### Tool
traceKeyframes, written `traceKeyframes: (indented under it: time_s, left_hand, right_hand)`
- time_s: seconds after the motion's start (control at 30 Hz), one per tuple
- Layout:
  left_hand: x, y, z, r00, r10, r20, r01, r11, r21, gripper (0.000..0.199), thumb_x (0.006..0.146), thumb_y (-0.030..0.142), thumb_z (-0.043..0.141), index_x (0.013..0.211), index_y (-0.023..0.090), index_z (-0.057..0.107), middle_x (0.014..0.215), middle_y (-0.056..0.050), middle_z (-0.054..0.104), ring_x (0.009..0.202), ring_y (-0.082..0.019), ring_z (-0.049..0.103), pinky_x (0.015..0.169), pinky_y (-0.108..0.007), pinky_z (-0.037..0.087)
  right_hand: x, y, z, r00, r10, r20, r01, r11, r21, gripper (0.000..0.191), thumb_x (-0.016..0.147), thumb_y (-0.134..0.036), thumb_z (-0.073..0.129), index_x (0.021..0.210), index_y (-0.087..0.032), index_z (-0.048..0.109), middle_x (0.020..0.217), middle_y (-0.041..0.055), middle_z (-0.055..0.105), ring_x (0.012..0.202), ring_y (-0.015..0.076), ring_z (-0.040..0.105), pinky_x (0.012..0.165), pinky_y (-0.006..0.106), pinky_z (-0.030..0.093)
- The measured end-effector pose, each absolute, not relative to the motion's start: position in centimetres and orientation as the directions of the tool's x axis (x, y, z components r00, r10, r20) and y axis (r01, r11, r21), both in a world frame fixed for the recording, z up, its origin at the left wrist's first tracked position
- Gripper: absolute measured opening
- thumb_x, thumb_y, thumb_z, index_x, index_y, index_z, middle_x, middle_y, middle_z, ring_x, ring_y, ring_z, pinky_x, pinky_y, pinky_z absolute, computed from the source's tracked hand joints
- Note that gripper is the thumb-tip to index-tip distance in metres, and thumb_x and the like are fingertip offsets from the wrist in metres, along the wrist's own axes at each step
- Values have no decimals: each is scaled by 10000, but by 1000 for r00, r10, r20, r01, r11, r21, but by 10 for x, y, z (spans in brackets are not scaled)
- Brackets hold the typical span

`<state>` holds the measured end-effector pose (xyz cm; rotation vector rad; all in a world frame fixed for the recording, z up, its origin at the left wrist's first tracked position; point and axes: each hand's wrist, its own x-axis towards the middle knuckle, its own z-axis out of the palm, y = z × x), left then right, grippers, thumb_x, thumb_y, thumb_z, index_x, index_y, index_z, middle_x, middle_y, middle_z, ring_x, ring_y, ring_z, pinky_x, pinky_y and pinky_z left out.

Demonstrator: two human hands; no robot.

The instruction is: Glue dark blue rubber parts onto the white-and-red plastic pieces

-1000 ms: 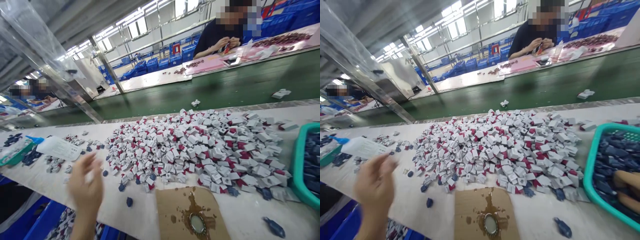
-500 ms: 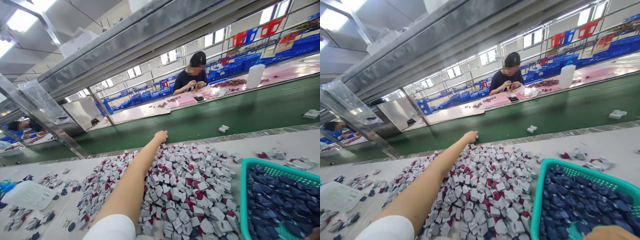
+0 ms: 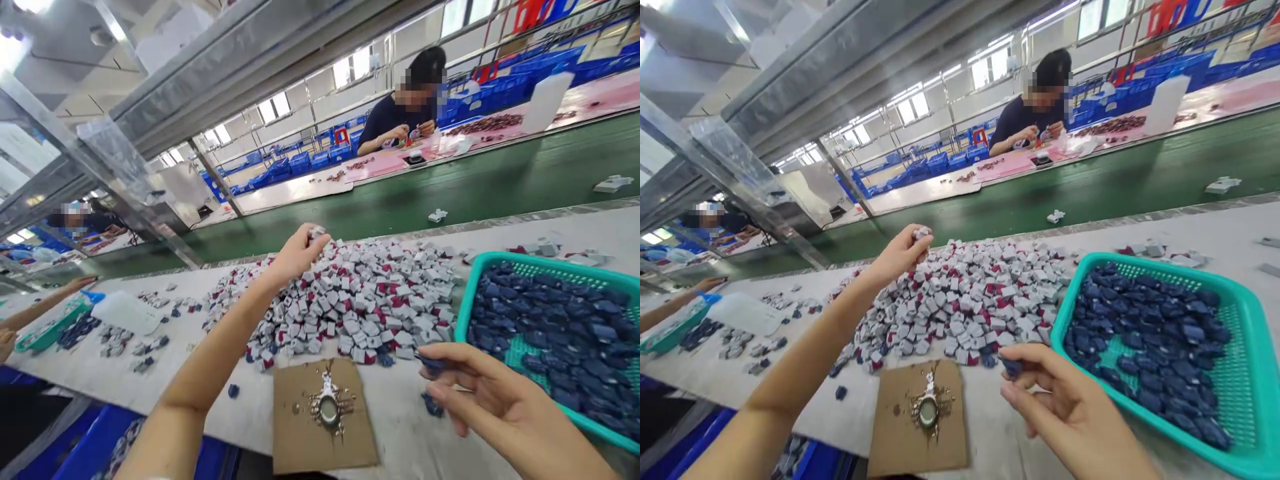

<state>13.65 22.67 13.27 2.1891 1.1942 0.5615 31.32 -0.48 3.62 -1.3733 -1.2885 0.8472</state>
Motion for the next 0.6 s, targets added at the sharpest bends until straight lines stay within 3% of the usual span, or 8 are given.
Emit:
traceKeyframes:
  time_s: [0.1, 0.17, 0.27, 0.4, 0.5, 0.6]
  left_hand:
    - [77, 153, 113, 497, 867, -30, 361, -175, 916, 381, 878, 443, 505, 1174, 211, 443, 730, 25, 504, 532, -77, 465, 410, -162, 367]
    - [45, 112, 96, 437, 893, -105, 147, 44, 988, 384, 828, 425, 597, 1122, 217, 462, 800, 11, 506, 553, -75, 477, 372, -149, 366]
    - [10, 71, 69, 278, 935, -221, -49, 243, 969, 366, 806, 414, 627, 1074, 201, 499, 853, 6, 471, 575, -67, 475, 341, -129, 369]
    - [-14, 43, 40, 253, 895, -368, -317, 436, 842, 418, 782, 419, 598, 1125, 186, 547, 862, -13, 477, 634, -104, 492, 334, -152, 422]
    - [-21, 33, 28, 237, 881, -410, -387, 473, 792, 421, 734, 329, 653, 1126, 190, 587, 854, -18, 507, 666, -124, 519, 341, -169, 462]
    - [-20, 30, 23, 144, 893, -426, -332, 449, 829, 369, 761, 285, 687, 1117, 203, 634, 860, -27, 576, 742, -138, 581, 448, -191, 545]
  right_hand:
    - [276, -5, 38, 109, 994, 19, 173, 0, -985, 328, 876, -474, 559, 1007, -186, 643, 613, 14, 610, 487, 142, 573, 443, 227, 517]
    - [259, -3, 34, 117, 992, 38, 247, 8, -969, 306, 898, -471, 529, 980, -198, 641, 632, 7, 611, 524, 131, 574, 442, 199, 484]
    - [241, 6, 23, -50, 980, 192, 483, 192, -854, 244, 925, -406, 498, 946, -208, 638, 799, 26, 654, 683, 142, 625, 503, 191, 488]
    - [224, 19, 9, -292, 902, 318, 666, 430, -609, 212, 965, -281, 398, 965, -198, 593, 797, 28, 650, 644, 139, 626, 547, 222, 488]
    - [218, 21, 1, -393, 879, 269, 713, 476, -515, 191, 973, -247, 360, 1025, -211, 541, 880, 37, 658, 700, 153, 646, 562, 236, 482]
    - [217, 20, -2, -445, 877, 182, 730, 472, -494, 170, 972, -259, 365, 913, -217, 518, 883, 42, 656, 690, 165, 641, 519, 241, 448]
